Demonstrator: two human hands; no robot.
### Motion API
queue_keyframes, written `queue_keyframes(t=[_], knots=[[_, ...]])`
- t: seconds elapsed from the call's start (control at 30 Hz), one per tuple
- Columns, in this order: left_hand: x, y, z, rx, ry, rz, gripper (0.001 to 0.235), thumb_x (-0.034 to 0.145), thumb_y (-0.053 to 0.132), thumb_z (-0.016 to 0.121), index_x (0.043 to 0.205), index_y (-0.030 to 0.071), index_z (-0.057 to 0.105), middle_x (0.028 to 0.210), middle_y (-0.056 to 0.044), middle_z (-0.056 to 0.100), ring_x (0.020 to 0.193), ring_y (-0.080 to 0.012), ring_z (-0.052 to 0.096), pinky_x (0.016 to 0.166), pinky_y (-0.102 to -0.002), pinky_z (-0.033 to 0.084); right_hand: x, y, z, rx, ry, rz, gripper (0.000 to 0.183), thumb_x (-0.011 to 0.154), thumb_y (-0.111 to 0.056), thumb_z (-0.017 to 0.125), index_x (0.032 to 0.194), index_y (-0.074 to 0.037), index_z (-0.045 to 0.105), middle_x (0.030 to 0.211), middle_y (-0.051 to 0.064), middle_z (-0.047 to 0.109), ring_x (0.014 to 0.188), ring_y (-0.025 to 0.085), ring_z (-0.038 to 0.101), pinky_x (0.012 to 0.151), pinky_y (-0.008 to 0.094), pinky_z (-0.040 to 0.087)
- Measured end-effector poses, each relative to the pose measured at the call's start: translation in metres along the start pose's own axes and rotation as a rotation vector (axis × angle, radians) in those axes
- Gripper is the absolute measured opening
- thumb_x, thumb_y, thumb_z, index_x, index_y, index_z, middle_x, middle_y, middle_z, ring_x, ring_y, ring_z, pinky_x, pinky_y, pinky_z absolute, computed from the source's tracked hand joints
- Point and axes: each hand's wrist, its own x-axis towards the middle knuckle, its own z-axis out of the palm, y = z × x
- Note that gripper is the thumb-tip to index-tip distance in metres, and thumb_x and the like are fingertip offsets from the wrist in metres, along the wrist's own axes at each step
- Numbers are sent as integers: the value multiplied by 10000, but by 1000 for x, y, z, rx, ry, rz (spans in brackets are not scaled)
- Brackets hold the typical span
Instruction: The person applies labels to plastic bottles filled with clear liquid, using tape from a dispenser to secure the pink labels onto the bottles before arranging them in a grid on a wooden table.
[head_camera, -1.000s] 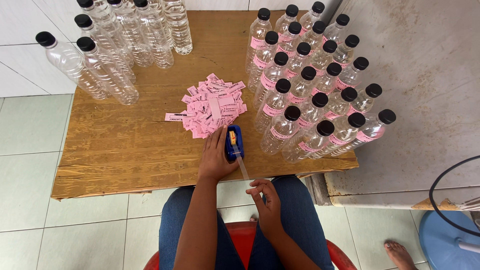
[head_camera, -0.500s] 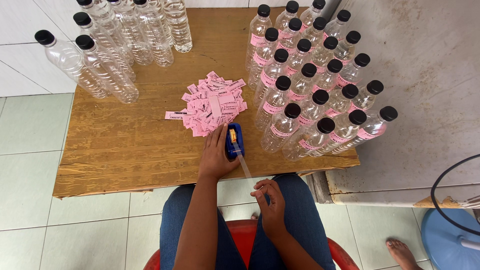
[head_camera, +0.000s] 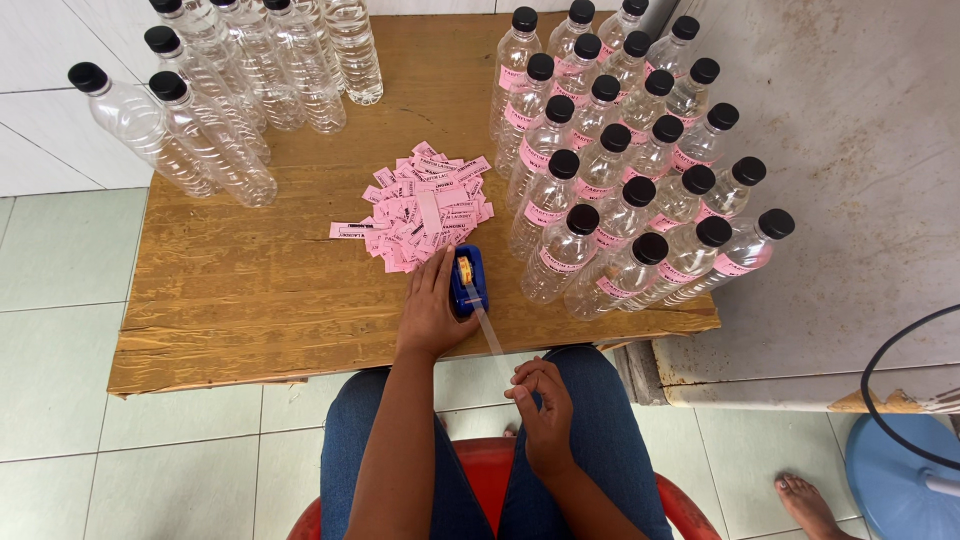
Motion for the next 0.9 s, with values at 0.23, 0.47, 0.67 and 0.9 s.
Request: queue_keyframes(t=[0.23,0.47,0.67,0.9], knots=[[-2,-5,5,-2,14,22,1052,763,428,738,1583,96,169,1611,-131,282,1473,-329,280,1230,-495,163,-19,4,-5,-17,-22,183,227,954,-167,573,782,-85,696,856,42,617,851,166,612,800,324,479],[-31,6,-8,-353,95,15,946,791,160,599,1585,64,93,1615,-200,239,1508,-372,202,1224,-491,173,-39,58,-12,114,-99,613,237,931,-269,615,898,-80,754,953,26,716,913,149,665,838,323,538],[-63,35,19,-782,402,-594,290,907,190,598,1182,117,651,1067,-25,707,965,-132,671,864,-276,527,-33,59,-7,106,-179,859,297,925,-314,599,979,-63,749,1067,63,775,903,156,659,844,307,545],[-35,68,9,-709,127,-903,383,847,446,665,1037,136,786,915,4,783,749,-104,703,694,-253,541,-33,72,-9,107,-218,903,315,931,-343,591,1026,-91,754,1093,23,765,845,123,623,811,294,536]])
